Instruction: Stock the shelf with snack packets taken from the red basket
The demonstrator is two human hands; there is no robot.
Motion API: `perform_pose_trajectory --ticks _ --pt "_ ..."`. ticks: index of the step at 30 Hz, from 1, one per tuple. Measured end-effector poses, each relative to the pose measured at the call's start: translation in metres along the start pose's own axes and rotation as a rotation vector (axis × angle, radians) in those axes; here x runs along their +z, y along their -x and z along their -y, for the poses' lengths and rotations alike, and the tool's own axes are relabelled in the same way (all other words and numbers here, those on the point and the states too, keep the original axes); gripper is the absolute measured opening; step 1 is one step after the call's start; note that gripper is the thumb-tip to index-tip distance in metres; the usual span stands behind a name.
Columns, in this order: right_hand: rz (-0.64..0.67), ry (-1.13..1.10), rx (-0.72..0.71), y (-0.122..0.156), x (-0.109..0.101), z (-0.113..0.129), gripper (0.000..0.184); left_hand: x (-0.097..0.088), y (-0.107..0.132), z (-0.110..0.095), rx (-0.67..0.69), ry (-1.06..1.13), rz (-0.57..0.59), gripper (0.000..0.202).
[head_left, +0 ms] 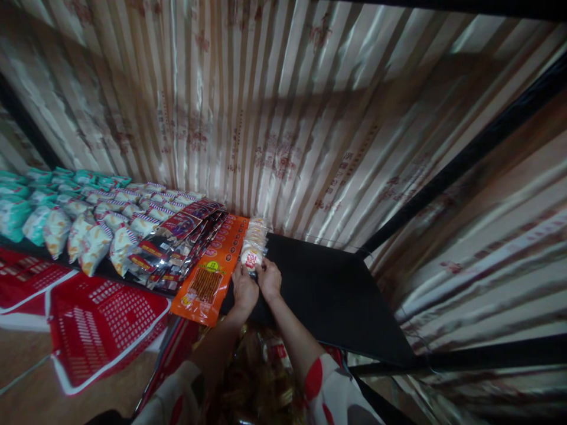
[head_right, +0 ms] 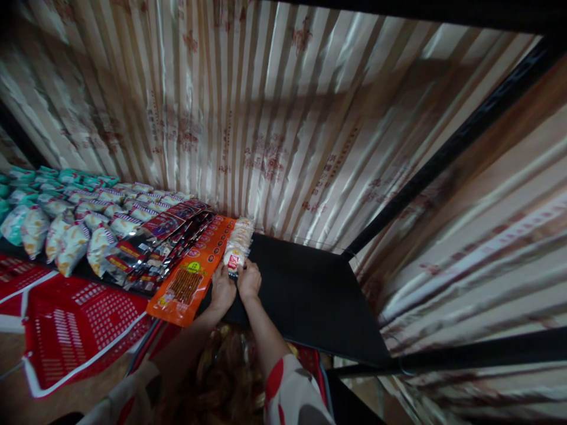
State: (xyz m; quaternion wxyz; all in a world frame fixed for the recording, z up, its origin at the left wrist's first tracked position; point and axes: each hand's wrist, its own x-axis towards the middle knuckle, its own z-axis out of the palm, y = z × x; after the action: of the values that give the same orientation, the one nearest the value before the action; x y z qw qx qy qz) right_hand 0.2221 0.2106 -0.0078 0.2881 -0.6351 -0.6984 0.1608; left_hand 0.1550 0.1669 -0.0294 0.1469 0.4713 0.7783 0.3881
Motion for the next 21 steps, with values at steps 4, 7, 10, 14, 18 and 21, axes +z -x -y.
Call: perform_pose_trajectory --ticks 4,7,10,14,18,21 --pt "0.029 0.016 0.021 -0.0053 -0.0012 0.0011 0.022 0.0011 -0.0037 -0.0032 -0.001 -0.016 -0.006 0.050" --pt "0.048 0.030 0.035 -0.0084 -0.0011 0.0011 0.021 0.0004 -0.0055 -0.0050 -0.004 -0.043 0.000 0.049" --pt "0.045 0.019 0.049 -0.0079 0.0005 0.0001 0.023 -0.0011 -0.0046 -0.0052 0.021 -0.055 -0.001 0.050" --pt "0.040 -0.019 0.062 -0.0041 0.0030 -0.0008 0.027 -0.0027 -0.0013 -0.0044 0.052 -0.068 -0.015 0.047" --pt "0.054 0.024 0.052 -0.0041 0.0020 0.0008 0.028 -0.0021 -0.0009 -0.0040 0.053 -0.060 -0.012 0.047" --pt "0.087 0.074 0.047 -0.0060 -0.0003 0.0021 0.027 -0.0005 -0.0022 -0.0034 0.041 -0.047 -0.011 0.049"
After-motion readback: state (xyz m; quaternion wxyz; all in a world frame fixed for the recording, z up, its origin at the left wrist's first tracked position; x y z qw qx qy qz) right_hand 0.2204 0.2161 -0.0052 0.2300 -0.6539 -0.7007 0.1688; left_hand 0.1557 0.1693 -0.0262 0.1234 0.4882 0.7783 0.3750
